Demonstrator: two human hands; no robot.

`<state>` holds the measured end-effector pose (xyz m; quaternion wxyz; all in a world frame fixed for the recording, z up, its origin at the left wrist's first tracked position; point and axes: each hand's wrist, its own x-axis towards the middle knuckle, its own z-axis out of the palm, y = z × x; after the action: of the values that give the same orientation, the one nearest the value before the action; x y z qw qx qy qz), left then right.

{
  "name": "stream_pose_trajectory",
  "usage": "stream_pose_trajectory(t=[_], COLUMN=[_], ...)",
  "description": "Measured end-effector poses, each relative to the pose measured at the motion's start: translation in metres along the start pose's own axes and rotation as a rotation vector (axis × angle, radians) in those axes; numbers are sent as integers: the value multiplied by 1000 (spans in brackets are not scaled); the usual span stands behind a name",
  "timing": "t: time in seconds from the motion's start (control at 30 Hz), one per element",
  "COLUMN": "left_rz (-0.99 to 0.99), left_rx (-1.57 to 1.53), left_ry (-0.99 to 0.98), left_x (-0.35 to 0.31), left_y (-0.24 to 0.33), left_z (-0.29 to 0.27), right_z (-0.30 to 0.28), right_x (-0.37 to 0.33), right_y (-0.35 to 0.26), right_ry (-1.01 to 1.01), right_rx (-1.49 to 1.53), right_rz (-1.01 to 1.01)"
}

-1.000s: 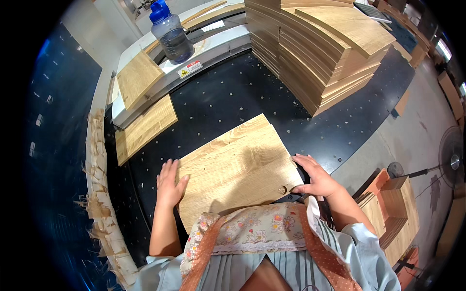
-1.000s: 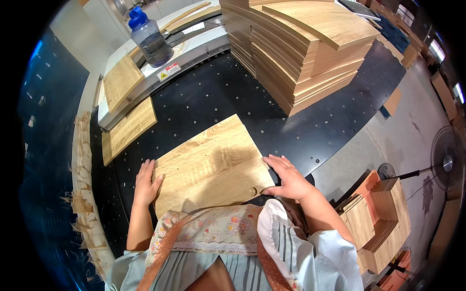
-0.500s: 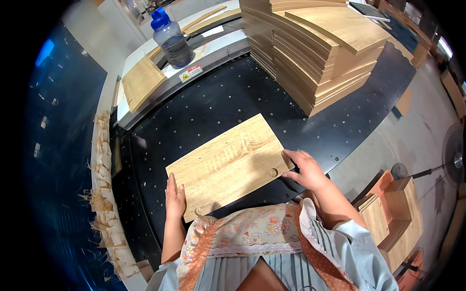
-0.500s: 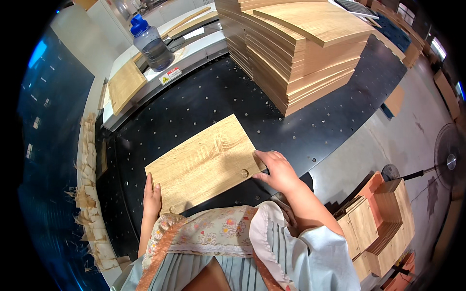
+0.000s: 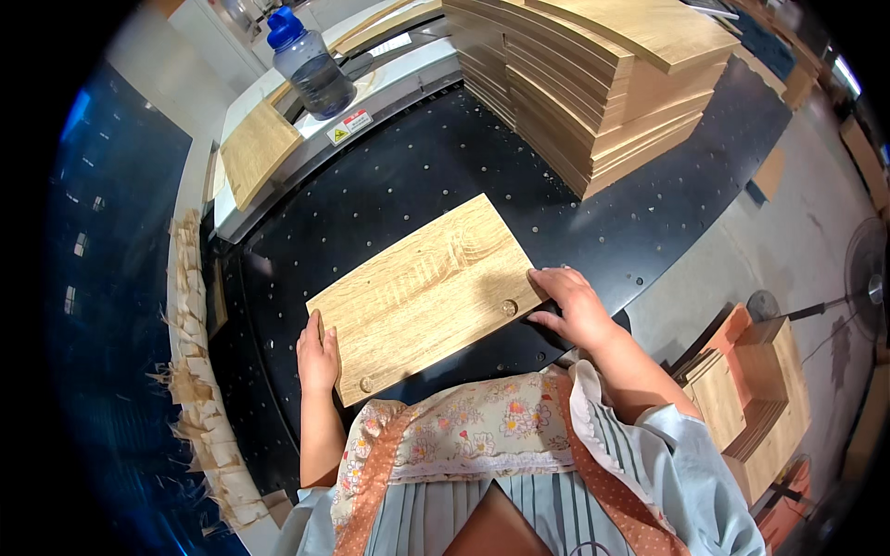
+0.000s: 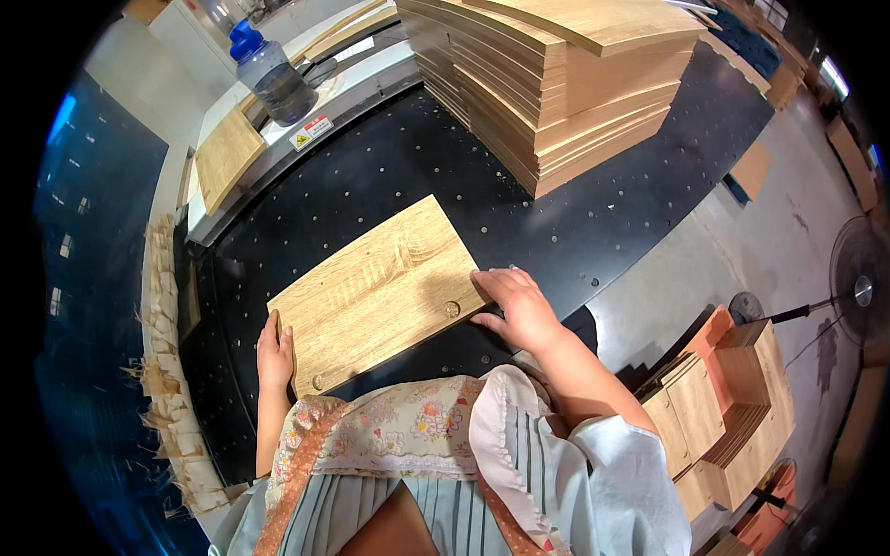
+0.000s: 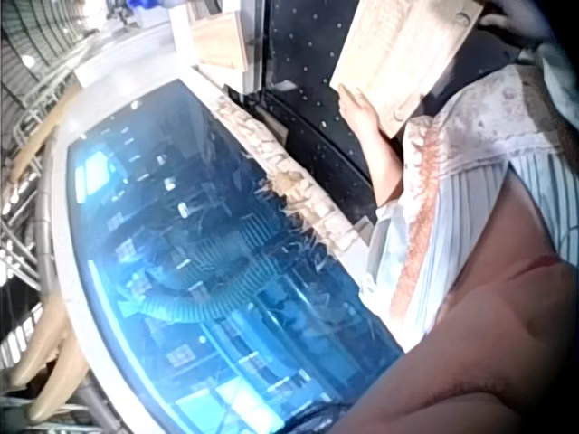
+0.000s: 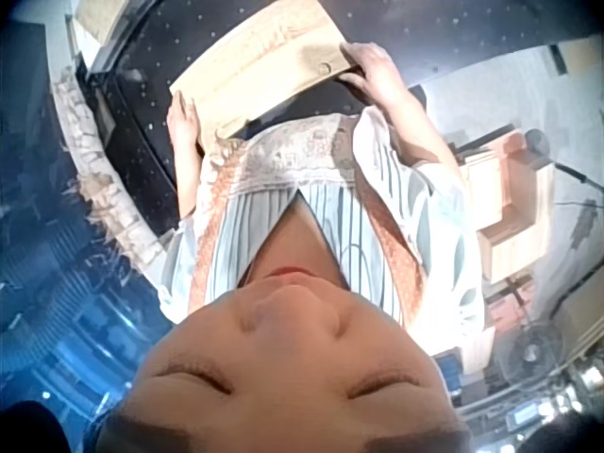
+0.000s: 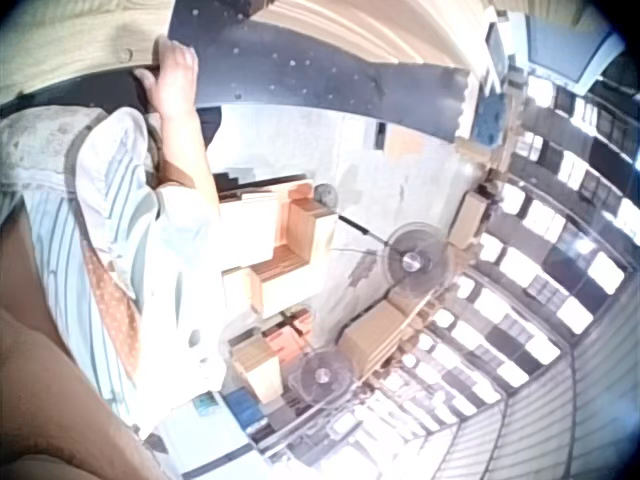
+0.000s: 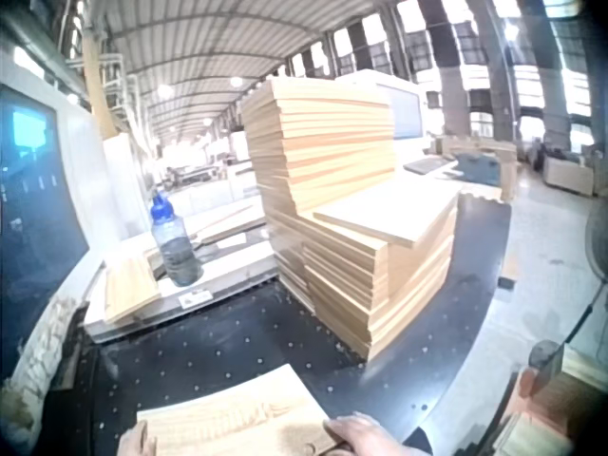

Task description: The person picks up wooden panels from a stack on the floor, places them on a table to inspect and sort them, and then moves some to a different pile.

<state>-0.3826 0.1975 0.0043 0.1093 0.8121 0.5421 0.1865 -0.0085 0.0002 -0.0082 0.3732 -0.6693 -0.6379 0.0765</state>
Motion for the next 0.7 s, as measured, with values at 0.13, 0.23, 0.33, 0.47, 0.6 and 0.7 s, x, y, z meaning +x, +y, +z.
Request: stream_pose_trajectory(t=[0.13,0.23,0.33,0.47,0.6,0.7], left_rz=[-27,-37,-11,48,98,74], left_rx=[-11,30,81,198,3,-48], left_ry=[-185,-449,-495,-372,-347,-365], left_x=[-24,-42,-60,-73,-73,-72], left_y=[9,38,31,26,11,7], left_z=[-24,-64,-62,-49,-47,-44], right_z=[-2,-3,0,4,3,-5], right_x=[-4,-4,-1,-1,3,9], right_y=[1,3,1,5,6,4], right_ry=[11,12,-4,-39,-75,-142], right_rx=[26,33,-71,-155,-118,-117], right_rz=[42,71,58,51,35,46])
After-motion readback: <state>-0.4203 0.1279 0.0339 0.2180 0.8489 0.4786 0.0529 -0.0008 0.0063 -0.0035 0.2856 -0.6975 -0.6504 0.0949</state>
